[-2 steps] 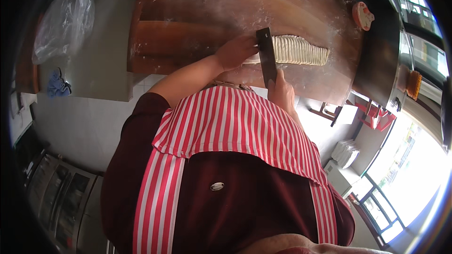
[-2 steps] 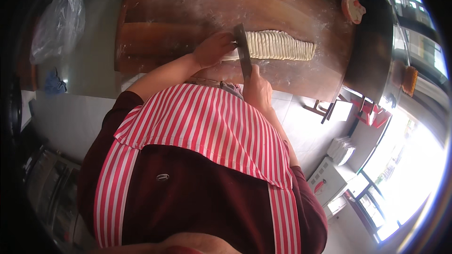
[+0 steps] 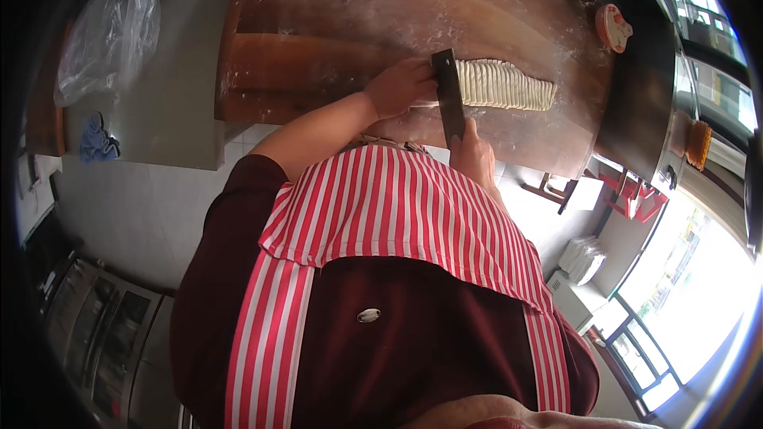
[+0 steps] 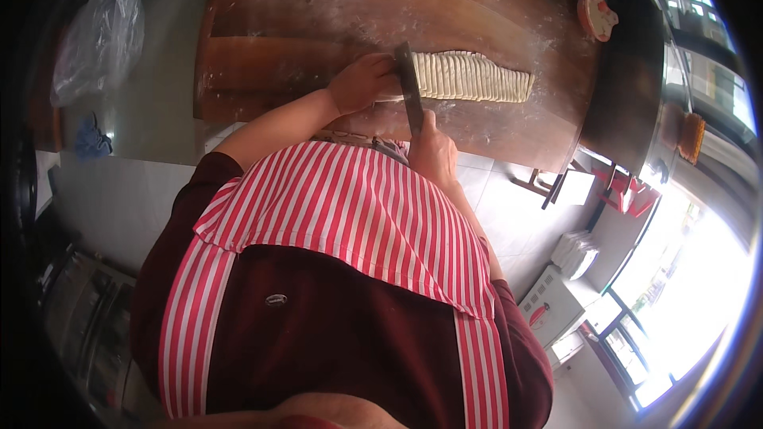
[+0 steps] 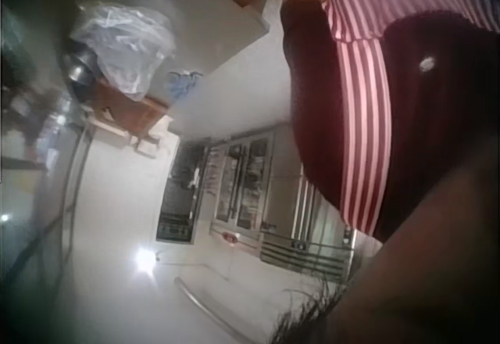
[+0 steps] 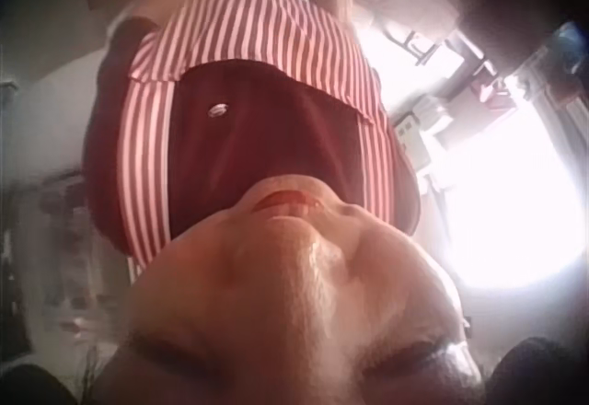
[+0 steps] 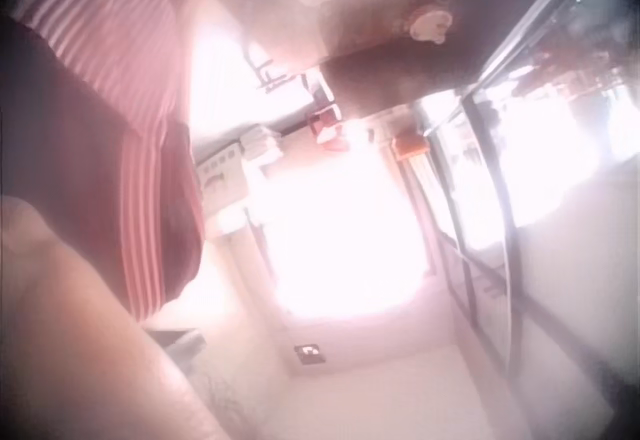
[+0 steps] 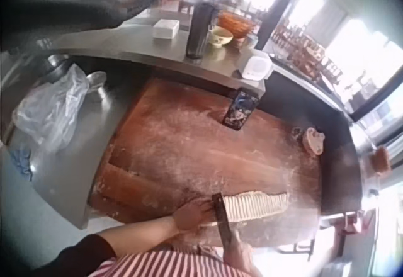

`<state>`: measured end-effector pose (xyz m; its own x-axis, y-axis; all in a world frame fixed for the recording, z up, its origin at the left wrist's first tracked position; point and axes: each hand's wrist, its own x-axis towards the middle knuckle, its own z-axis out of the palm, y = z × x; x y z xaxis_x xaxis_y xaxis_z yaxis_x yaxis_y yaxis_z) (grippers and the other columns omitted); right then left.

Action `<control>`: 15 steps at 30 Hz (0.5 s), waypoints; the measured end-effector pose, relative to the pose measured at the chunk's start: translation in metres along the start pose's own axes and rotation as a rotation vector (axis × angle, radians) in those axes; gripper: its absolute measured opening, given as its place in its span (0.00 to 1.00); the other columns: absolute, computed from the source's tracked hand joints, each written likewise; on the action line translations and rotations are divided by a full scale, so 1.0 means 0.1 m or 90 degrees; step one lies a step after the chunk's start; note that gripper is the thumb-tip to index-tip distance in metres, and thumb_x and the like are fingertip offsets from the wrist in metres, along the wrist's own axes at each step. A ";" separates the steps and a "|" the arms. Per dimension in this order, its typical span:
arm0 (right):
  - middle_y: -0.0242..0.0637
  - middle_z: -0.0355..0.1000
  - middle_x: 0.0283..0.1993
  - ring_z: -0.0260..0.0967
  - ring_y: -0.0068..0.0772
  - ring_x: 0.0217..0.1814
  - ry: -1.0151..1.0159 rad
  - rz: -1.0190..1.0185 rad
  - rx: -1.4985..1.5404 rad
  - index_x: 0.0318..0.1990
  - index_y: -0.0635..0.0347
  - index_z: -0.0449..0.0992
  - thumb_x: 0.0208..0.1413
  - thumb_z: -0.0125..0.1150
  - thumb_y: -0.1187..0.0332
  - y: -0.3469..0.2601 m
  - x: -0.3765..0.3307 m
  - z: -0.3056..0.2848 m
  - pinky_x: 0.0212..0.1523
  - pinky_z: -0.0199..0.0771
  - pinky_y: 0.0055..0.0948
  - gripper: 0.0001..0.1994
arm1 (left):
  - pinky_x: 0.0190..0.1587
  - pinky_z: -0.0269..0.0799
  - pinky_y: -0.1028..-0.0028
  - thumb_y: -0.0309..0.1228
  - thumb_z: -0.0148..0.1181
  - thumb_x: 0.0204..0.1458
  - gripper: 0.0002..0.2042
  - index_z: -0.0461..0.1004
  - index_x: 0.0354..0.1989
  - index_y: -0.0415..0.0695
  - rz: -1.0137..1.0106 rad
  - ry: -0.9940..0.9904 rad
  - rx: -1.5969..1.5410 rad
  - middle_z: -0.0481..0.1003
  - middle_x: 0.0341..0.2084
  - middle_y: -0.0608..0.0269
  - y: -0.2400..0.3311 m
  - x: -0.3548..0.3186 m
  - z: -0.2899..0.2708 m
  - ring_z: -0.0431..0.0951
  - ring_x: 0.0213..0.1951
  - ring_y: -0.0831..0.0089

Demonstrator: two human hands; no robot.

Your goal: The person rolls out a large piece of dough on a wooden board, folds it into layers, and uses a cleaver to cut it into thin strips. The strips are then separated and cut into small cubes, which are tossed to separate them.

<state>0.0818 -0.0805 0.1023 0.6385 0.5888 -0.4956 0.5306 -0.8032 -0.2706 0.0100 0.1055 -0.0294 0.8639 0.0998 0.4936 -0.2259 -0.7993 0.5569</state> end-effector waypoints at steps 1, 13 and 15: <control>0.59 0.75 0.29 0.74 0.66 0.35 0.019 -0.017 -0.004 0.51 0.55 0.62 0.58 0.52 0.70 -0.01 0.05 0.07 0.37 0.69 0.59 0.14 | 0.54 0.70 0.61 0.29 0.54 0.52 0.09 0.76 0.40 0.44 -0.013 0.001 -0.001 0.73 0.46 0.57 -0.02 -0.02 0.02 0.72 0.52 0.56; 0.60 0.74 0.27 0.73 0.67 0.32 0.069 -0.113 0.001 0.49 0.59 0.62 0.57 0.52 0.70 0.00 0.08 0.10 0.33 0.69 0.59 0.14 | 0.57 0.69 0.61 0.26 0.56 0.47 0.12 0.76 0.41 0.46 -0.039 0.012 0.027 0.73 0.48 0.57 0.00 -0.17 0.02 0.70 0.54 0.57; 0.60 0.74 0.27 0.73 0.67 0.33 0.051 -0.075 -0.006 0.49 0.59 0.62 0.56 0.53 0.69 0.03 0.15 0.24 0.35 0.69 0.59 0.15 | 0.57 0.69 0.61 0.27 0.56 0.47 0.12 0.76 0.41 0.46 -0.052 0.018 0.002 0.73 0.47 0.58 -0.01 -0.17 0.06 0.70 0.54 0.56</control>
<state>0.0800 -0.0765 0.0743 0.6139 0.6844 -0.3933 0.6098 -0.7276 -0.3143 -0.0023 0.1015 -0.0425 0.8663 0.1811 0.4655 -0.1540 -0.7898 0.5938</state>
